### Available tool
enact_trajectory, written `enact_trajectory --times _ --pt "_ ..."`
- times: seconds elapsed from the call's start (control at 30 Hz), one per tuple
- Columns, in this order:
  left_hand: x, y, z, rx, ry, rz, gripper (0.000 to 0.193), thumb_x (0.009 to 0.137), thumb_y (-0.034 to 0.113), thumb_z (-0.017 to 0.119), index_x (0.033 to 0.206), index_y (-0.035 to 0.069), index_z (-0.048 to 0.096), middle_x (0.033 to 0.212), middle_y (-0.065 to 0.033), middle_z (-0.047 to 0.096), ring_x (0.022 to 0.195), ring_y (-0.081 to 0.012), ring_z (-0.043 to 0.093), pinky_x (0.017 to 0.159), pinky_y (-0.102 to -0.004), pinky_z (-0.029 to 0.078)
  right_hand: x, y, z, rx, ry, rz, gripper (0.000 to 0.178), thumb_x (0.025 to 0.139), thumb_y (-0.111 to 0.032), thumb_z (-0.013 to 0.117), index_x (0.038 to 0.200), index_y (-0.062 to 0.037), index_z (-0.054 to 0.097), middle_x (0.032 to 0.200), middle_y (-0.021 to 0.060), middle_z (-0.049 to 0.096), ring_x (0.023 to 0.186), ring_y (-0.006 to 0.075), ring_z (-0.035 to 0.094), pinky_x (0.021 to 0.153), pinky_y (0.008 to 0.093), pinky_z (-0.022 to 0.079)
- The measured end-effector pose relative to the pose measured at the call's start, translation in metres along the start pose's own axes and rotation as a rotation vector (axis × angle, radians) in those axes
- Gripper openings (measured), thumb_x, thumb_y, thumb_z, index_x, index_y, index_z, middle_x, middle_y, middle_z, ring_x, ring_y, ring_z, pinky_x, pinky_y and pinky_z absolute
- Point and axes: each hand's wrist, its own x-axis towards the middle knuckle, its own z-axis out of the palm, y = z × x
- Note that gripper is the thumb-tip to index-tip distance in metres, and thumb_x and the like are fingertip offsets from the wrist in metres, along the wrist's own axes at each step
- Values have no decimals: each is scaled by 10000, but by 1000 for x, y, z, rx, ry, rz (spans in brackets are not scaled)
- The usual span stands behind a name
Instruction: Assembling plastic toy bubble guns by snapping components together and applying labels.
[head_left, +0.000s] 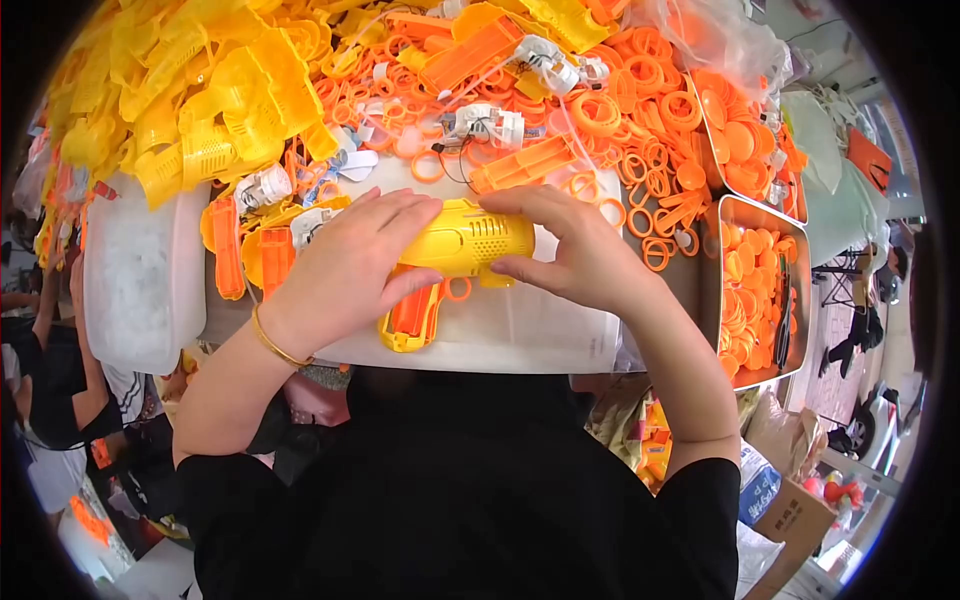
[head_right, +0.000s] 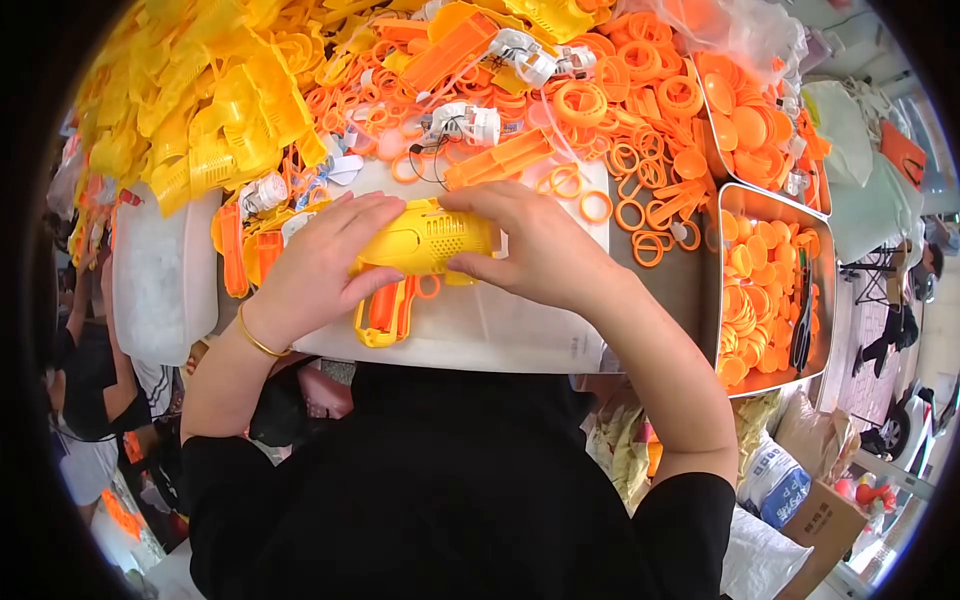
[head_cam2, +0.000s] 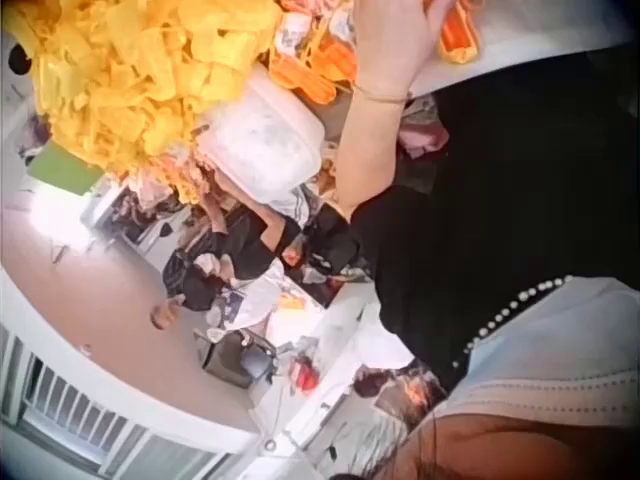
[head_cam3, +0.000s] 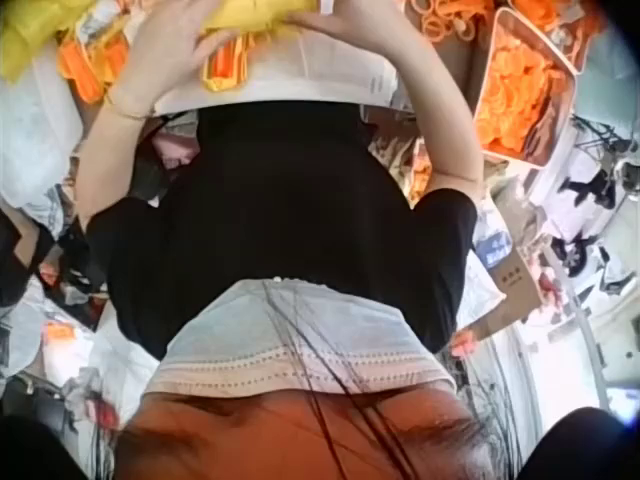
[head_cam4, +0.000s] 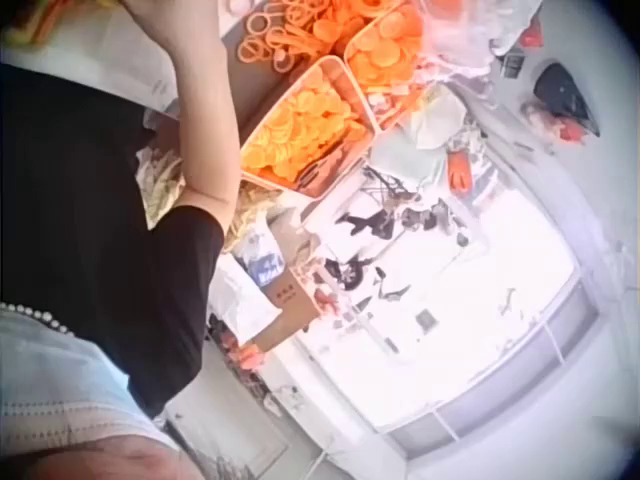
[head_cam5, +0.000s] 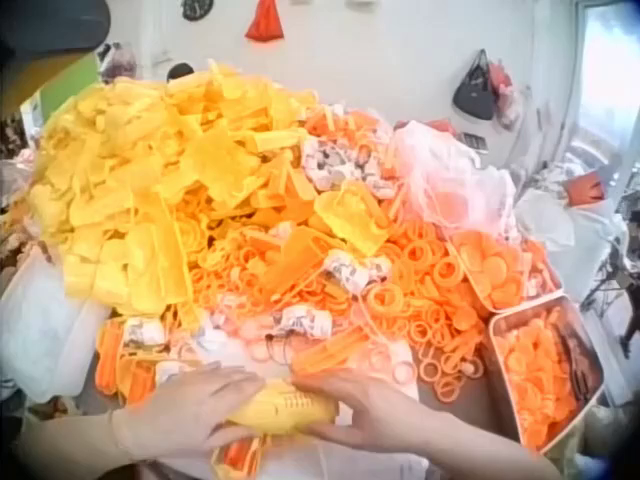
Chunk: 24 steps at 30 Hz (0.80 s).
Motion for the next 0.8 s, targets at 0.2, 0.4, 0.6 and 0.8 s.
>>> enact_trajectory --times 0.2,0.4,0.6,0.8 --pt "-1 4 7 -1 14 -11 508 791 290 666 1177 3 504 1112 -187 570 1078 -322 540 983 -425 408 0 0 -4 -44 -21 -40 492 730 -165 738 1183 -61 577 1127 110 619 1053 270 578 912 361 449" --pt "3 -2 11 19 33 10 525 781 303 674 1170 -4 502 1084 -183 574 1036 -322 555 935 -402 439 2 6 1 -49 -26 -28 475 741 -161 728 1175 -50 573 1127 119 614 1042 272 582 909 359 449" --pt "16 -11 13 -181 -65 -115 565 701 306 724 1128 -9 529 1001 -142 528 922 -302 570 786 -371 482 5 2 0 -34 -37 32 467 748 -151 722 1173 -44 562 1127 115 613 1053 261 578 920 356 441" --pt "17 -8 8 -212 2 -117 495 677 297 728 1036 -7 573 982 -133 512 881 -299 564 765 -360 481 8 3 -2 79 -15 7 444 739 -146 727 1151 -54 587 1115 91 625 1063 230 576 934 345 433"
